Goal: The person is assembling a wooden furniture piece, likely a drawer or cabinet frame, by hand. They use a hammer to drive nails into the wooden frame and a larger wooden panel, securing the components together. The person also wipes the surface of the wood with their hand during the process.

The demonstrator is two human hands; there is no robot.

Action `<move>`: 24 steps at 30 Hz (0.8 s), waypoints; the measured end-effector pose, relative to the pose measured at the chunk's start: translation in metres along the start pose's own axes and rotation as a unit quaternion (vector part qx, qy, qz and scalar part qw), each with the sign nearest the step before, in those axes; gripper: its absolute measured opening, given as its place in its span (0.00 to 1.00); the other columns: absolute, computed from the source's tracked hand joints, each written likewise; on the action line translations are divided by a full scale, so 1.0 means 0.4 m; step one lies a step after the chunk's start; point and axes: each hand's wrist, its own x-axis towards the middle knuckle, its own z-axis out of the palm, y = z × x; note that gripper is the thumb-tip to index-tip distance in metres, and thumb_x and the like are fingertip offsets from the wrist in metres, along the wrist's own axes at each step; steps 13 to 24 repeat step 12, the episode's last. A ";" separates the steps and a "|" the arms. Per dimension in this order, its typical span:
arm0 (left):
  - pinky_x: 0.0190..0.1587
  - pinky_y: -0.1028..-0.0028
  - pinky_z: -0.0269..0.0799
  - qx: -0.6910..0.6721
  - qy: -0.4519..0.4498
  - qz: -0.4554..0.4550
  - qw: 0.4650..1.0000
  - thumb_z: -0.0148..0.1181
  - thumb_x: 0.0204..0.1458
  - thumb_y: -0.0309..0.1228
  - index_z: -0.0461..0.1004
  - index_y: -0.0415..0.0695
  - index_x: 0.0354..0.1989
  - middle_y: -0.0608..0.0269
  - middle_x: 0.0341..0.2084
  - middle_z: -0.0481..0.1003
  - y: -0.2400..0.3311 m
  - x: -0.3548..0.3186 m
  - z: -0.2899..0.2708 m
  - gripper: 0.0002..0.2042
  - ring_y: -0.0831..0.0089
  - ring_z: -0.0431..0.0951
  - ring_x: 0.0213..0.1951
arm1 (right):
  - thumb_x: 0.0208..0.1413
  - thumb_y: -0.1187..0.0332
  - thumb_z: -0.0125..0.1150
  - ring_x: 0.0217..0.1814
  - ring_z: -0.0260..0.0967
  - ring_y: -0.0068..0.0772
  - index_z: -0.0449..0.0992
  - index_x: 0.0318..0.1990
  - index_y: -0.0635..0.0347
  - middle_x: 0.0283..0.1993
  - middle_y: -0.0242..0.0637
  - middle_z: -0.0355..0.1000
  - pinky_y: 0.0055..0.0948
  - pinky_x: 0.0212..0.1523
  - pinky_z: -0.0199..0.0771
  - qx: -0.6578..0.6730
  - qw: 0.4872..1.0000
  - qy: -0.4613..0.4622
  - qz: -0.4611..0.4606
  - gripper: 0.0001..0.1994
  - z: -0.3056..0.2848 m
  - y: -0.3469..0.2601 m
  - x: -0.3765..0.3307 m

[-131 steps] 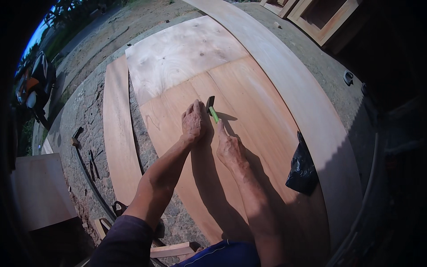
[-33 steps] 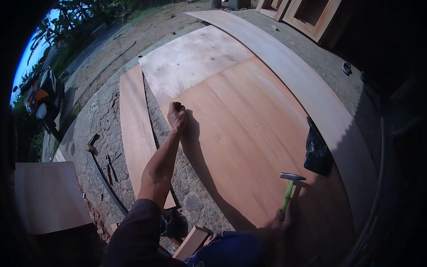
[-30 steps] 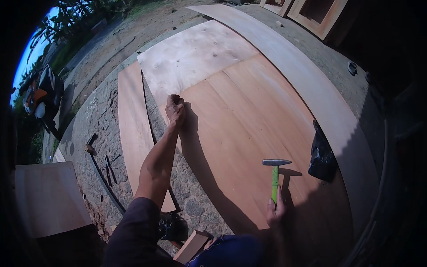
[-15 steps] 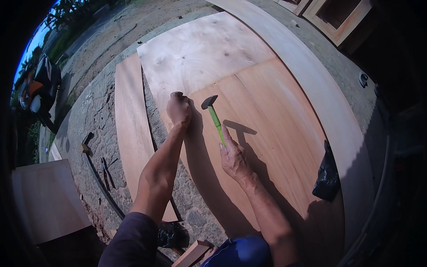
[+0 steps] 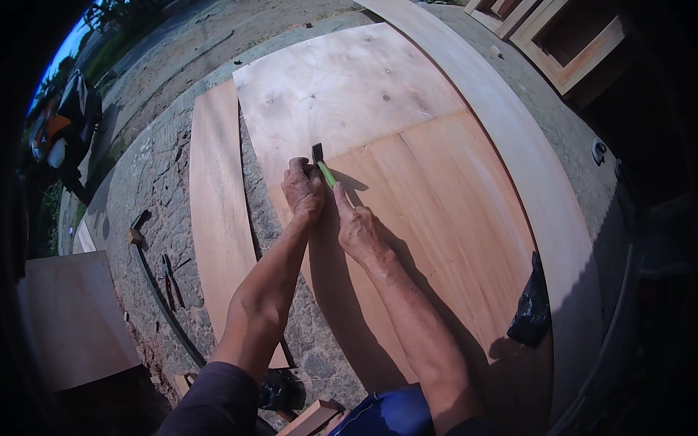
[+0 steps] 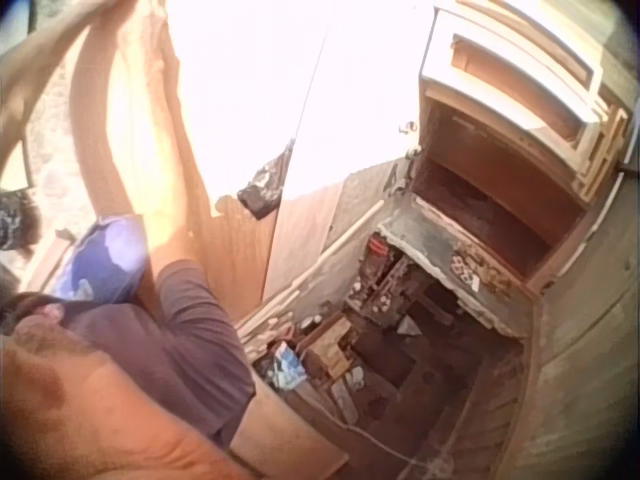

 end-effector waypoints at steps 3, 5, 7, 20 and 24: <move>0.52 0.61 0.67 -0.014 0.014 0.003 1.000 0.61 0.50 0.26 0.70 0.45 0.51 0.62 0.35 0.80 -0.001 -0.006 -0.001 0.18 0.59 0.75 0.46 | 0.64 0.71 0.48 0.33 0.74 0.63 0.55 0.73 0.55 0.28 0.60 0.72 0.55 0.35 0.72 0.016 1.000 0.011 -0.003 0.29 -0.029 -0.021 0.005; 0.52 0.61 0.68 -0.038 0.042 -0.012 0.998 0.59 0.51 0.24 0.69 0.44 0.54 0.59 0.36 0.79 -0.009 -0.006 0.006 0.19 0.58 0.75 0.47 | 0.64 0.70 0.49 0.33 0.75 0.63 0.55 0.73 0.55 0.28 0.60 0.72 0.55 0.35 0.72 0.040 0.997 0.065 -0.034 0.29 -0.047 -0.052 0.000; 0.52 0.61 0.69 -0.076 0.083 -0.048 0.992 0.57 0.51 0.22 0.68 0.44 0.55 0.57 0.38 0.78 -0.019 -0.003 0.020 0.21 0.57 0.74 0.48 | 0.64 0.70 0.49 0.34 0.75 0.64 0.54 0.73 0.54 0.29 0.61 0.73 0.55 0.35 0.72 0.034 0.998 0.048 -0.023 0.29 -0.037 -0.052 -0.001; 0.54 0.62 0.69 -0.049 0.042 -0.080 0.995 0.59 0.51 0.24 0.68 0.45 0.56 0.55 0.43 0.76 -0.019 0.000 0.020 0.22 0.58 0.74 0.49 | 0.61 0.71 0.56 0.36 0.77 0.60 0.51 0.75 0.47 0.34 0.61 0.75 0.50 0.35 0.76 0.062 0.997 -0.015 0.031 0.35 -0.043 -0.038 0.039; 0.54 0.62 0.69 -0.049 0.042 -0.080 0.995 0.59 0.51 0.24 0.68 0.45 0.56 0.55 0.43 0.76 -0.019 0.000 0.020 0.22 0.58 0.74 0.49 | 0.61 0.71 0.56 0.36 0.77 0.60 0.51 0.75 0.47 0.34 0.61 0.75 0.50 0.35 0.76 0.062 0.997 -0.015 0.031 0.35 -0.043 -0.038 0.039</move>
